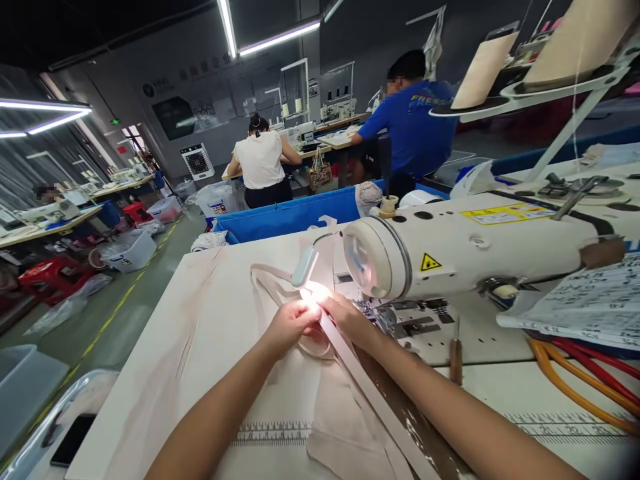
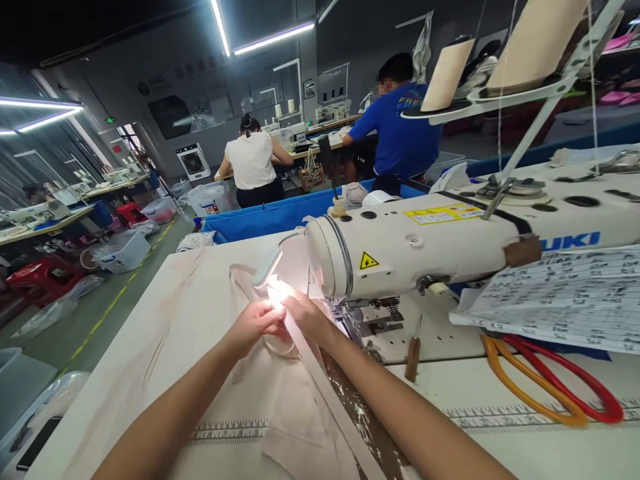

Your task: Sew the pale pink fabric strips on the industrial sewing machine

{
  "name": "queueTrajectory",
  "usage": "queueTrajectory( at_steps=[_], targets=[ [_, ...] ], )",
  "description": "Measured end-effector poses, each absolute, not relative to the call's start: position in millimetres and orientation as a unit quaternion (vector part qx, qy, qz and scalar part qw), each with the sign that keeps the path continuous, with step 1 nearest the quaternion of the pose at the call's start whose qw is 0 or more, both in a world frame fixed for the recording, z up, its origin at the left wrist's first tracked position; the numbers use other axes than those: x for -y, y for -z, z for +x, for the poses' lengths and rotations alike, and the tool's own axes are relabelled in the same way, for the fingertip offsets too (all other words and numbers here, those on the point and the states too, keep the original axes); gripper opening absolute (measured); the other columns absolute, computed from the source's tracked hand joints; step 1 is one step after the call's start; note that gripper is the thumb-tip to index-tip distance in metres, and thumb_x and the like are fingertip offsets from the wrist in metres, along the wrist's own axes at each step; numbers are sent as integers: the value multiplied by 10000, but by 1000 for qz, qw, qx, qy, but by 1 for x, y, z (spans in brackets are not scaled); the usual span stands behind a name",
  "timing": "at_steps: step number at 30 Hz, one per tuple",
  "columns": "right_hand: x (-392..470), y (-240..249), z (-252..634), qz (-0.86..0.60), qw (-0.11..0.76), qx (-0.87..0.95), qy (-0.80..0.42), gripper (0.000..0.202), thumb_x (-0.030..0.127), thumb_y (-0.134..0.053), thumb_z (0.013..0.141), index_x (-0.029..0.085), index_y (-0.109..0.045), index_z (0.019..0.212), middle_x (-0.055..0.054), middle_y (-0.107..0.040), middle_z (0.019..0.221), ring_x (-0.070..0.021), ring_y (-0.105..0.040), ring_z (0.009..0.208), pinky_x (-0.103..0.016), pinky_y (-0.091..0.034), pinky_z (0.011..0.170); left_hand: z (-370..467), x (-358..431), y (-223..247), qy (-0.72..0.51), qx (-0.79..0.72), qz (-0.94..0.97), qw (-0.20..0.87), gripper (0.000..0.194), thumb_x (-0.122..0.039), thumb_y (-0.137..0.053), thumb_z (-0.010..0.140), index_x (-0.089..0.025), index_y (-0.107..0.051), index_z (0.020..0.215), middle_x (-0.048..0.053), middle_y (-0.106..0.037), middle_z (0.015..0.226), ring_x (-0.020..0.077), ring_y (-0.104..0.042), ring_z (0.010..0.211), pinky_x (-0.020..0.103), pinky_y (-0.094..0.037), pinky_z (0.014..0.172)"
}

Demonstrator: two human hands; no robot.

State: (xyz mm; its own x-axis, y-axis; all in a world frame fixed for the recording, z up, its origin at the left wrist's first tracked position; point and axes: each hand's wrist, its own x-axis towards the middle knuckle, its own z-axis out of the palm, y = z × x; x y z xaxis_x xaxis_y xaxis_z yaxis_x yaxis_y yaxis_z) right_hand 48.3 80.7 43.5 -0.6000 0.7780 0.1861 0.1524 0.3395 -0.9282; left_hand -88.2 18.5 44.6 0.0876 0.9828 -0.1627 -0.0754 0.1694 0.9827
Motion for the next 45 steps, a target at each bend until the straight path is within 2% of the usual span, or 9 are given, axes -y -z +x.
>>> queueTrajectory(
  at_steps=[3, 5, 8, 11, 15, 26, 37, 42, 45],
  targets=[
    [-82, -35, 55, -312, 336, 730, -507, 381, 459, -413, 883, 230, -631, 1096, -97, -672, 1090, -281, -589, 1081, -412, -460, 987, -85, -40, -38, -507, -510, 414, 558, 325, -441, -756, 662, -133, -650, 672, 41, -637, 655, 139, -591, 609, 256, -511, 618],
    [-81, -26, 60, -331, 340, 715, -514, 430, 499, -444, 873, 191, -594, 1132, -126, -656, 1126, -282, -594, 1084, -417, -475, 962, -86, -50, -32, -531, -517, 398, 541, 325, -444, -750, 660, -134, -656, 693, 32, -629, 651, 124, -574, 598, 233, -496, 594],
    [-80, -14, 66, -361, 320, 701, -524, 413, 475, -544, 805, 141, -592, 1043, -133, -681, 965, -267, -648, 875, -378, -539, 745, -89, -55, -21, -559, -527, 373, 520, 340, -460, -736, 672, -135, -660, 734, 16, -616, 636, 89, -519, 540, 195, -445, 533],
    [-80, -7, 71, -384, 295, 696, -530, 281, 420, -587, 756, 156, -600, 850, -80, -664, 808, -218, -621, 719, -326, -509, 635, -89, -55, -13, -576, -532, 355, 509, 343, -462, -721, 699, -135, -675, 790, 16, -627, 651, 61, -453, 485, 183, -399, 500],
    [-83, -5, 75, -395, 266, 692, -542, 270, 448, -570, 751, 181, -602, 728, -39, -634, 728, -197, -586, 678, -312, -473, 619, -87, -55, -11, -574, -524, 355, 520, 357, -465, -732, 717, -132, -691, 837, 45, -658, 678, 83, -490, 519, 200, -414, 529],
    [-82, -7, 74, -415, 228, 666, -576, 314, 516, -507, 746, 208, -547, 700, -26, -583, 664, -202, -572, 636, -318, -461, 573, -92, -52, -5, -530, -474, 358, 604, 501, -379, -798, 691, -130, -664, 1104, 104, -722, 925, 133, -610, 670, 284, -515, 745],
    [-82, -10, 75, -411, 198, 679, -575, 304, 455, -497, 743, 209, -486, 563, 6, -494, 591, -146, -440, 565, -278, -343, 524, -90, -53, -9, -516, -515, 371, 576, 312, -363, -770, 682, -121, -711, 870, 103, -715, 901, 97, -534, 601, 231, -452, 629],
    [-82, -16, 79, -419, 128, 659, -611, 197, 397, -497, 691, 206, -539, 716, 38, -514, 554, -110, -403, 428, -243, -293, 407, -90, -52, -12, -519, -523, 376, 562, 240, -328, -727, 695, -126, -705, 824, 88, -705, 899, 91, -496, 595, 231, -427, 618],
    [-81, -17, 81, -424, 99, 644, -629, 194, 401, -525, 639, 226, -483, 710, 69, -478, 480, -121, -449, 389, -239, -331, 390, -90, -52, -10, -522, -524, 364, 566, 233, -336, -719, 696, -129, -701, 801, 84, -697, 938, 77, -469, 583, 234, -424, 626]
  ],
)
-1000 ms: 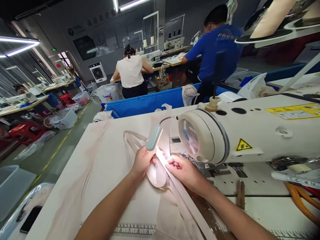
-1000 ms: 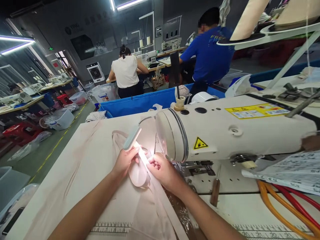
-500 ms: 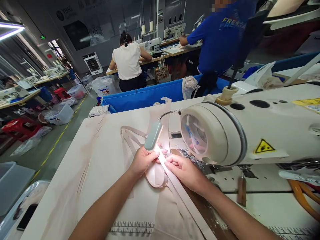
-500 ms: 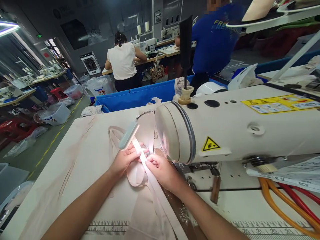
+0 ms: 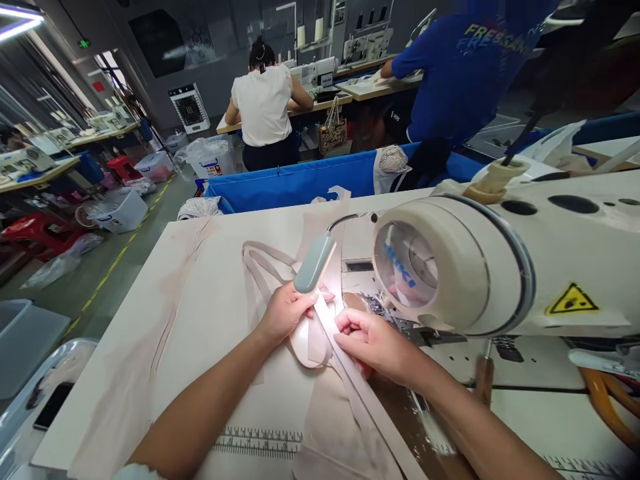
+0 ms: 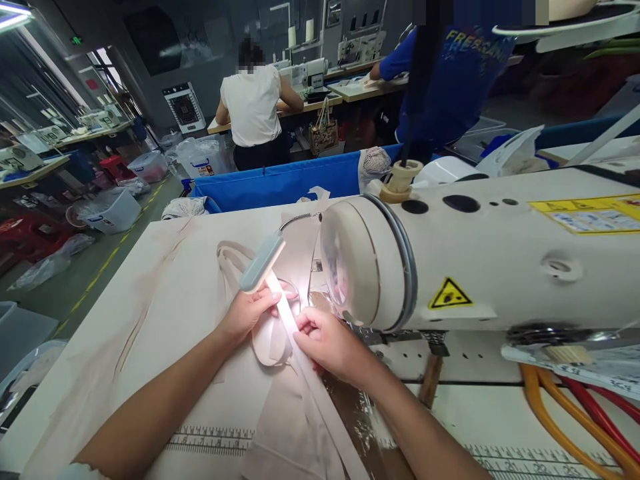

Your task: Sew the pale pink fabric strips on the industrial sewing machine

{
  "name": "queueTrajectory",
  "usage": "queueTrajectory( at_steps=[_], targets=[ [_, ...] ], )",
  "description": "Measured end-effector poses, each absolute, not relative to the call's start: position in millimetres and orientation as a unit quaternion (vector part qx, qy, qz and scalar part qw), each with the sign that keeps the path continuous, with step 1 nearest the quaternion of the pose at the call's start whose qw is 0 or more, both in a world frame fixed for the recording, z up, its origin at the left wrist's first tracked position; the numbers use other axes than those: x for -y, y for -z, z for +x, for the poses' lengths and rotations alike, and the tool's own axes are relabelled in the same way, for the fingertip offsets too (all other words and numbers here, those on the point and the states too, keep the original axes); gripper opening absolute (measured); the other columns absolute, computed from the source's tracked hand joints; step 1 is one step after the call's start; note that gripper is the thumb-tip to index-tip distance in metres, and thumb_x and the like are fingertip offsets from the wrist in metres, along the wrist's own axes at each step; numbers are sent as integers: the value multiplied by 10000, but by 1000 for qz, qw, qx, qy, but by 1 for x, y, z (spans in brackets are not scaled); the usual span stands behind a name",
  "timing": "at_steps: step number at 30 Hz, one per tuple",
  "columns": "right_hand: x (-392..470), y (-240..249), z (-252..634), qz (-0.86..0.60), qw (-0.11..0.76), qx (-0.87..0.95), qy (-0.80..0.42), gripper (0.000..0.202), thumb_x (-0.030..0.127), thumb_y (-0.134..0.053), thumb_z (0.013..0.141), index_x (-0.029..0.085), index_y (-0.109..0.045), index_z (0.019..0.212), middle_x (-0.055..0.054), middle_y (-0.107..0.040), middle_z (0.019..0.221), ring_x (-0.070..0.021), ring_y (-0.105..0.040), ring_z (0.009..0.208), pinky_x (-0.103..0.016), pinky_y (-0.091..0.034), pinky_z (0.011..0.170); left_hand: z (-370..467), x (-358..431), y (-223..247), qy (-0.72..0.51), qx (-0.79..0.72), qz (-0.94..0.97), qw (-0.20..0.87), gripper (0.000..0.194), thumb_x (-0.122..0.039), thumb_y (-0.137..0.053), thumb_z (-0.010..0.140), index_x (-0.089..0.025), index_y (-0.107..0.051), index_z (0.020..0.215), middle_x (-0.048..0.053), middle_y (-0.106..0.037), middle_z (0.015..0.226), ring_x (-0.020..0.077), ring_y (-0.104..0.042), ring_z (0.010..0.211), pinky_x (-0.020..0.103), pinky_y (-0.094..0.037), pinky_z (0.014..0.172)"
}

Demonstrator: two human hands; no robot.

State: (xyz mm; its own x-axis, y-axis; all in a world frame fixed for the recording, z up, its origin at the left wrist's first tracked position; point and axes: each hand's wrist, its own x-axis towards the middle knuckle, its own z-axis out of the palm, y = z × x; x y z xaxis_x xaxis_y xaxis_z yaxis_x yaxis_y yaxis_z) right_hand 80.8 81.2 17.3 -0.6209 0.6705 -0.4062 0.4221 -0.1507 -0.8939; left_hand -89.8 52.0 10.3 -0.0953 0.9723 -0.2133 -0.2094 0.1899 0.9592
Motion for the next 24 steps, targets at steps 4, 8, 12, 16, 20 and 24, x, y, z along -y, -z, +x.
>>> queueTrajectory(
  at_steps=[4, 8, 12, 16, 20, 24],
  targets=[
    [-81, -14, 83, -422, 91, 640, -636, 201, 395, -552, 631, 233, -443, 682, 59, -511, 446, -142, -521, 426, -248, -385, 448, -90, -52, -9, -516, -515, 359, 583, 300, -391, -737, 691, -129, -696, 830, 83, -679, 942, 90, -490, 616, 249, -436, 659],
    [-82, -10, 86, -415, 91, 643, -637, 207, 414, -556, 673, 227, -469, 690, 28, -563, 454, -153, -542, 453, -256, -392, 478, -94, -51, -13, -468, -495, 415, 603, 316, -406, -726, 730, -144, -690, 904, 77, -671, 934, 139, -548, 716, 284, -453, 731],
    [-84, -11, 87, -411, 96, 651, -631, 252, 465, -532, 722, 215, -495, 719, 15, -588, 485, -157, -558, 475, -260, -400, 503, -100, -50, -14, -364, -503, 498, 605, 192, -325, -715, 727, -146, -681, 788, 41, -644, 806, 171, -562, 764, 277, -434, 710],
    [-85, -13, 88, -407, 79, 661, -626, 268, 474, -529, 725, 210, -514, 767, 7, -604, 518, -170, -580, 497, -268, -414, 510, -102, -51, -10, -349, -508, 516, 596, 189, -321, -657, 751, -143, -626, 694, 6, -572, 696, 134, -508, 666, 255, -394, 639],
    [-88, -13, 93, -396, 44, 689, -606, 215, 416, -568, 709, 223, -477, 727, 12, -610, 513, -179, -586, 510, -269, -409, 508, -102, -51, -9, -345, -507, 517, 597, 219, -340, -635, 763, -147, -597, 666, 12, -582, 681, 132, -517, 663, 249, -400, 639],
    [-90, -14, 101, -385, 20, 725, -570, 169, 327, -593, 725, 217, -472, 682, 23, -621, 517, -174, -584, 526, -269, -395, 538, -102, -51, -7, -342, -509, 517, 597, 260, -384, -626, 783, -148, -593, 679, 25, -610, 671, 130, -522, 641, 246, -395, 620]
  ],
)
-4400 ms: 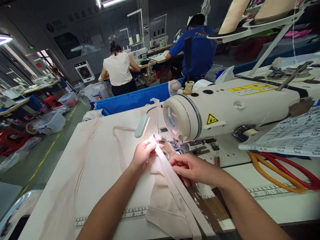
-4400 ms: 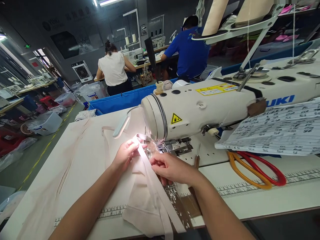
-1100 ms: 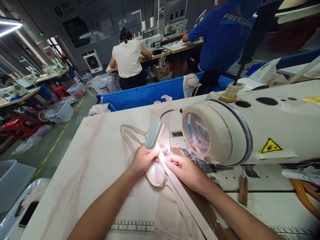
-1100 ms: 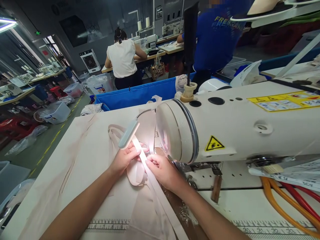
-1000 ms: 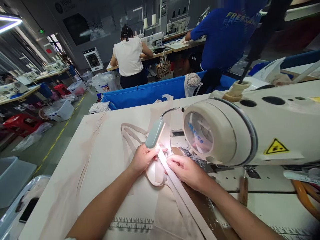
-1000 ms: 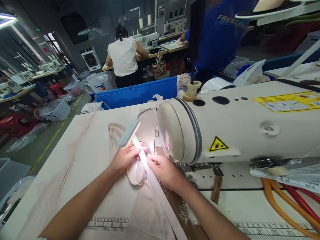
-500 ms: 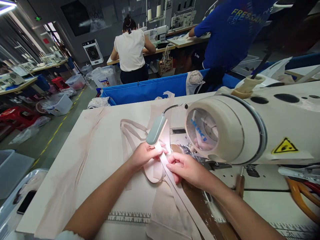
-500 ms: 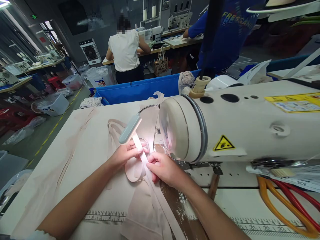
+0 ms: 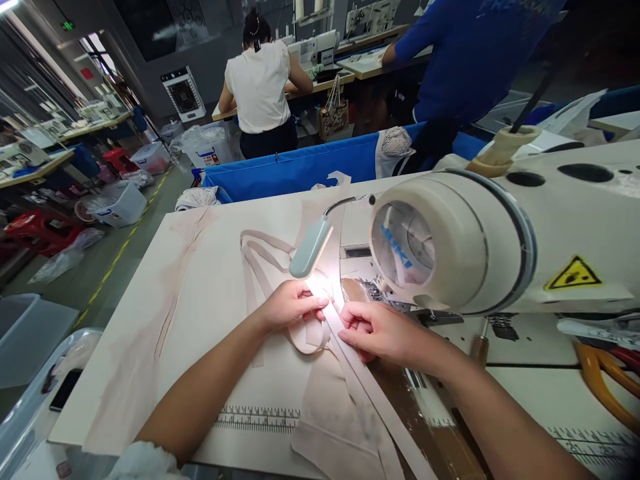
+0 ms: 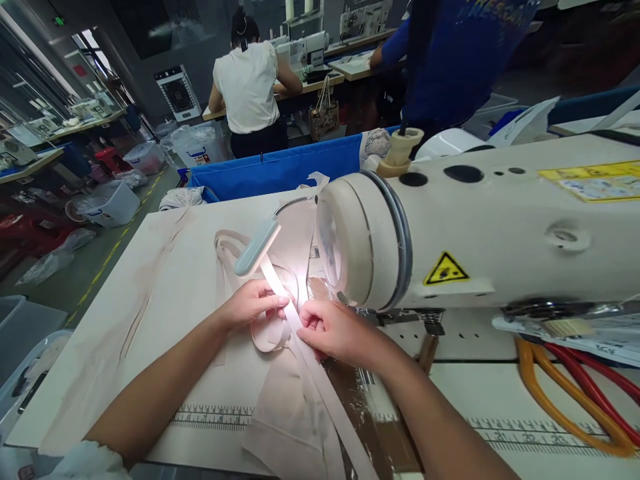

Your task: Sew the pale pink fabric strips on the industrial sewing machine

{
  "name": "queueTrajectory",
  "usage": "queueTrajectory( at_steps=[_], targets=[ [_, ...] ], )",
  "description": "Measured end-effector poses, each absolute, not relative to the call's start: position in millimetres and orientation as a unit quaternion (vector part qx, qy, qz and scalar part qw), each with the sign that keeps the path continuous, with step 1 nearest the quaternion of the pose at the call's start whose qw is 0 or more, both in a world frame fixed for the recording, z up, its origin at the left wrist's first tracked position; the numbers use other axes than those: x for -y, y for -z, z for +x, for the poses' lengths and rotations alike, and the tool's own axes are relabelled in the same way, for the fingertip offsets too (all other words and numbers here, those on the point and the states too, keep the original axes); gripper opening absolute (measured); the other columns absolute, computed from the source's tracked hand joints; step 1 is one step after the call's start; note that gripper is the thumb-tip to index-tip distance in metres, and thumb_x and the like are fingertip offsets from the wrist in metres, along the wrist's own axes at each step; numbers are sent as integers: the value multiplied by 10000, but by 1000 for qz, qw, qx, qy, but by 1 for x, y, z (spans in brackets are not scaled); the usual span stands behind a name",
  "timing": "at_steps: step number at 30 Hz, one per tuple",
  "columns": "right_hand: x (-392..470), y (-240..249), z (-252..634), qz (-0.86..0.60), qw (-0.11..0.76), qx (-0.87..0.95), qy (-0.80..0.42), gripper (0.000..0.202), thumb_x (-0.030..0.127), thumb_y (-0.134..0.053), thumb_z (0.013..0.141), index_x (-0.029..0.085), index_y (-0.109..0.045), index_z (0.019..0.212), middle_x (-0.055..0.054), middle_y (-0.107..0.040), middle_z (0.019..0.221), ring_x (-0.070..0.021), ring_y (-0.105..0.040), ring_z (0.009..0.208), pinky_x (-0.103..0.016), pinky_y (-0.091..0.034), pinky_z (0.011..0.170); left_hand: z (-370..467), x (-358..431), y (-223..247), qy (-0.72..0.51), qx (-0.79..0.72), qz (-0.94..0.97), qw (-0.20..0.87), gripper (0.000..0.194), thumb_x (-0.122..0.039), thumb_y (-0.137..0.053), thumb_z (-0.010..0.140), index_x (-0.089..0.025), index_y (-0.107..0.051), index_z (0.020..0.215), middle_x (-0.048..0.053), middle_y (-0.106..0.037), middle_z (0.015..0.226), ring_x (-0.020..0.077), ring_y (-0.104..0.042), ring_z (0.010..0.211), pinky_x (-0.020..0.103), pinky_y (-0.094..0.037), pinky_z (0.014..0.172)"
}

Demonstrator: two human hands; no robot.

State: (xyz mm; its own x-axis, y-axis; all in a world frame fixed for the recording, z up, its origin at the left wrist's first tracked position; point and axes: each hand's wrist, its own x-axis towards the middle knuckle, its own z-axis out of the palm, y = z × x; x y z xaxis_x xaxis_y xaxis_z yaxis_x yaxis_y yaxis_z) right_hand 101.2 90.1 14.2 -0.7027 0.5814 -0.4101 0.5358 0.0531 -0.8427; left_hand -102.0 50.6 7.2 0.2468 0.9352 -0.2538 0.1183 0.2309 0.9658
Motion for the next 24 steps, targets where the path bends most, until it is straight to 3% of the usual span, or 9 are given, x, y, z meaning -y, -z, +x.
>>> queueTrajectory(
  at_steps=[11, 16, 24],
  targets=[
    [-90, -9, 105, -378, 26, 720, -581, 159, 312, -565, 762, 212, -463, 693, 27, -616, 548, -185, -644, 578, -259, -437, 543, -103, -50, -5, -350, -510, 478, 624, 308, -423, -696, 753, -119, -662, 793, 18, -603, 593, 121, -507, 577, 245, -390, 608],
    [-89, -17, 105, -363, 31, 706, -607, 159, 340, -555, 756, 205, -490, 701, -4, -650, 572, -194, -662, 596, -270, -464, 554, -103, -50, -7, -369, -484, 462, 645, 331, -408, -714, 745, -115, -688, 896, 19, -618, 617, 149, -565, 630, 275, -438, 680],
    [-91, -26, 109, -323, 13, 701, -635, 201, 380, -569, 741, 189, -547, 799, -33, -689, 649, -217, -689, 670, -309, -510, 625, -103, -48, -6, -389, -462, 460, 650, 345, -445, -730, 748, -131, -674, 879, 7, -598, 577, 228, -657, 817, 300, -467, 736]
  ],
)
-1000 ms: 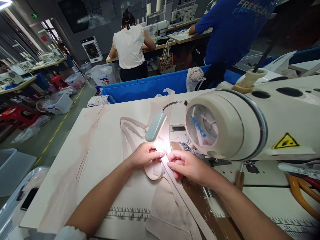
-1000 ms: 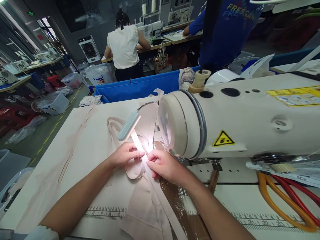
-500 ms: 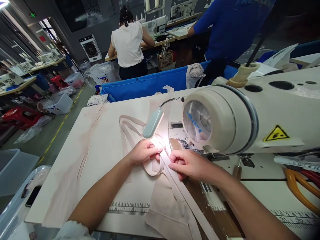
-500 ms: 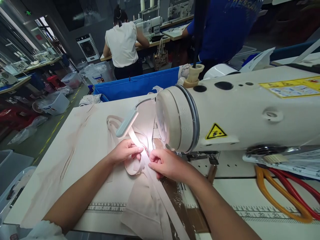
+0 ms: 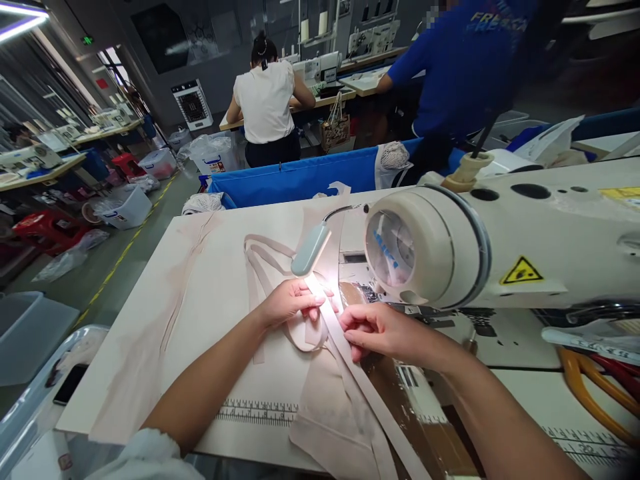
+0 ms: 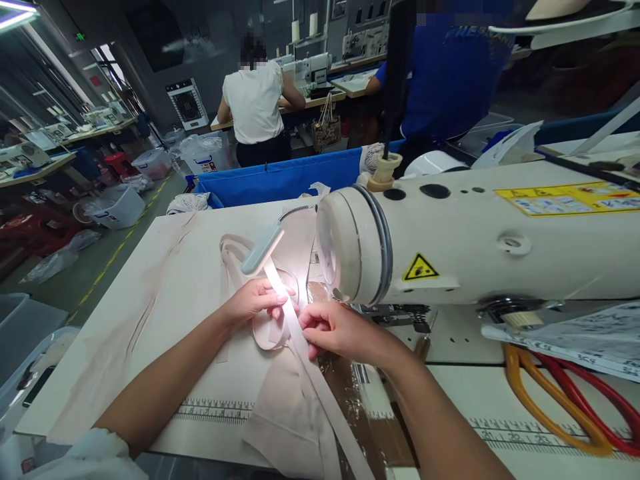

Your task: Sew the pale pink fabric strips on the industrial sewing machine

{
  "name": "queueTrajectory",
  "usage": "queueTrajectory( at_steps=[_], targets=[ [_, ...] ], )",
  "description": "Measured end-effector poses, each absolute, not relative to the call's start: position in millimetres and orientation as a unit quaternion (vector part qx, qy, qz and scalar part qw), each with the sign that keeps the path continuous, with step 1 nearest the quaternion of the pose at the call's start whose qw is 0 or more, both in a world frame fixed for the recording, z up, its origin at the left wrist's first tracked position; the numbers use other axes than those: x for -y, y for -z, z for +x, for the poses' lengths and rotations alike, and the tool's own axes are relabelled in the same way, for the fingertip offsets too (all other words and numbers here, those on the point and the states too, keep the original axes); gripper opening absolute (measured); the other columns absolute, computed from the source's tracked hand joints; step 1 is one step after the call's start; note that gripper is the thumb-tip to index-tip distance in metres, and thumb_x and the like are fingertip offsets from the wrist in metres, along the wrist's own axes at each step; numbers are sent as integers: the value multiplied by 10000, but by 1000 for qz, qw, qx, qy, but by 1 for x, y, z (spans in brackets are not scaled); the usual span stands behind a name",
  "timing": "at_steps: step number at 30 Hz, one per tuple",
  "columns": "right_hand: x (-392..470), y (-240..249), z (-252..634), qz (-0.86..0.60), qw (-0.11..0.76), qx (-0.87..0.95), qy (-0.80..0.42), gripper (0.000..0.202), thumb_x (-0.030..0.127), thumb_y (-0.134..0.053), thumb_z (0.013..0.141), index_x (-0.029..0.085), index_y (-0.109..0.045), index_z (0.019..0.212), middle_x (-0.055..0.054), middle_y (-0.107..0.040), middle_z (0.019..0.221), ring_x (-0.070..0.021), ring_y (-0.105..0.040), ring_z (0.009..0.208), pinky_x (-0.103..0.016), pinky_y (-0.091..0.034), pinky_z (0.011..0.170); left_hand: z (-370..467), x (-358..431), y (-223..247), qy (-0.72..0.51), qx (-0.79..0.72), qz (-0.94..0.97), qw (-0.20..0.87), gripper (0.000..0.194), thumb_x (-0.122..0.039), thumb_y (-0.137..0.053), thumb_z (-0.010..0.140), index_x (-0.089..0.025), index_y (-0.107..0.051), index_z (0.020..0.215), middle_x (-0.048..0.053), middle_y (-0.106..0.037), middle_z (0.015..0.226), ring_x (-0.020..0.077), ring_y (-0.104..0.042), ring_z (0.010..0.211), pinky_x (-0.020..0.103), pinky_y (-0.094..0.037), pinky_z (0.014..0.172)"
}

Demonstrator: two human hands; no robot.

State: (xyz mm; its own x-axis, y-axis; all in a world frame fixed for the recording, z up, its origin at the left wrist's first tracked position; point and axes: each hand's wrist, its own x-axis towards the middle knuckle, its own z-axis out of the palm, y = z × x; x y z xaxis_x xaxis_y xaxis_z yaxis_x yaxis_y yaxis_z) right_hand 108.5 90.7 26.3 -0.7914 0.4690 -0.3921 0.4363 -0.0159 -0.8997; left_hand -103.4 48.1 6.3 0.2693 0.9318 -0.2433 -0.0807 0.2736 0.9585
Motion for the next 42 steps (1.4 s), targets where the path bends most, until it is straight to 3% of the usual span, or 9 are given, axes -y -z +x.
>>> queueTrajectory(
  at_steps=[7, 13, 17, 23, 27, 31, 38, 42],
  targets=[
    [-90, -38, 108, -318, 8, 715, -622, 148, 322, -563, 742, 181, -565, 788, -33, -684, 654, -211, -677, 684, -293, -479, 632, -103, -46, -7, -406, -457, 447, 653, 408, -455, -767, 706, -127, -667, 927, -14, -561, 526, 247, -670, 818, 299, -461, 718],
    [-90, -35, 110, -323, 3, 721, -613, 159, 334, -592, 742, 190, -542, 786, -10, -647, 659, -207, -672, 670, -270, -480, 589, -105, -47, -5, -408, -468, 444, 646, 422, -426, -764, 715, -102, -678, 971, -4, -574, 549, 173, -603, 618, 303, -457, 695],
    [-90, -33, 109, -326, -3, 734, -596, 149, 319, -593, 724, 197, -509, 744, 0, -611, 642, -199, -646, 641, -253, -450, 537, -105, -47, -4, -410, -470, 439, 647, 415, -415, -769, 711, -104, -680, 971, 11, -611, 574, 160, -597, 615, 298, -458, 709],
    [-89, -36, 107, -315, -17, 787, -529, 261, 312, -593, 712, 207, -391, 585, 50, -456, 530, -118, -457, 504, -233, -290, 470, -104, -47, -5, -421, -457, 437, 650, 448, -450, -785, 696, -110, -679, 967, 18, -617, 566, 210, -657, 730, 313, -468, 751],
    [-88, -34, 107, -315, -17, 811, -492, 360, 302, -550, 747, 210, -281, 525, 62, -369, 437, -103, -382, 447, -250, -229, 465, -108, -47, -3, -422, -456, 434, 653, 424, -420, -788, 690, -104, -694, 955, 70, -685, 722, 134, -586, 608, 270, -456, 660],
    [-84, -37, 107, -339, -8, 818, -465, 330, 266, -489, 776, 216, -289, 519, 49, -430, 394, -112, -411, 400, -248, -244, 444, -118, -49, -7, -391, -431, 475, 660, 320, -376, -795, 673, -114, -736, 849, 86, -690, 823, 136, -576, 670, 271, -472, 676],
    [-80, -42, 109, -364, -3, 827, -428, 283, 233, -469, 780, 219, -328, 535, 18, -522, 438, -139, -466, 405, -257, -286, 460, -132, -49, -26, -222, -361, 603, 676, 203, -353, -796, 667, -187, -779, 783, 77, -671, 878, 211, -605, 858, 331, -495, 815],
    [-79, -42, 109, -366, 4, 839, -403, 294, 236, -470, 796, 219, -321, 543, 14, -514, 452, -144, -450, 436, -273, -247, 484, -131, -46, -21, -196, -348, 602, 692, 199, -328, -786, 688, -201, -786, 841, 69, -655, 901, 187, -604, 808, 300, -497, 739]
  ],
)
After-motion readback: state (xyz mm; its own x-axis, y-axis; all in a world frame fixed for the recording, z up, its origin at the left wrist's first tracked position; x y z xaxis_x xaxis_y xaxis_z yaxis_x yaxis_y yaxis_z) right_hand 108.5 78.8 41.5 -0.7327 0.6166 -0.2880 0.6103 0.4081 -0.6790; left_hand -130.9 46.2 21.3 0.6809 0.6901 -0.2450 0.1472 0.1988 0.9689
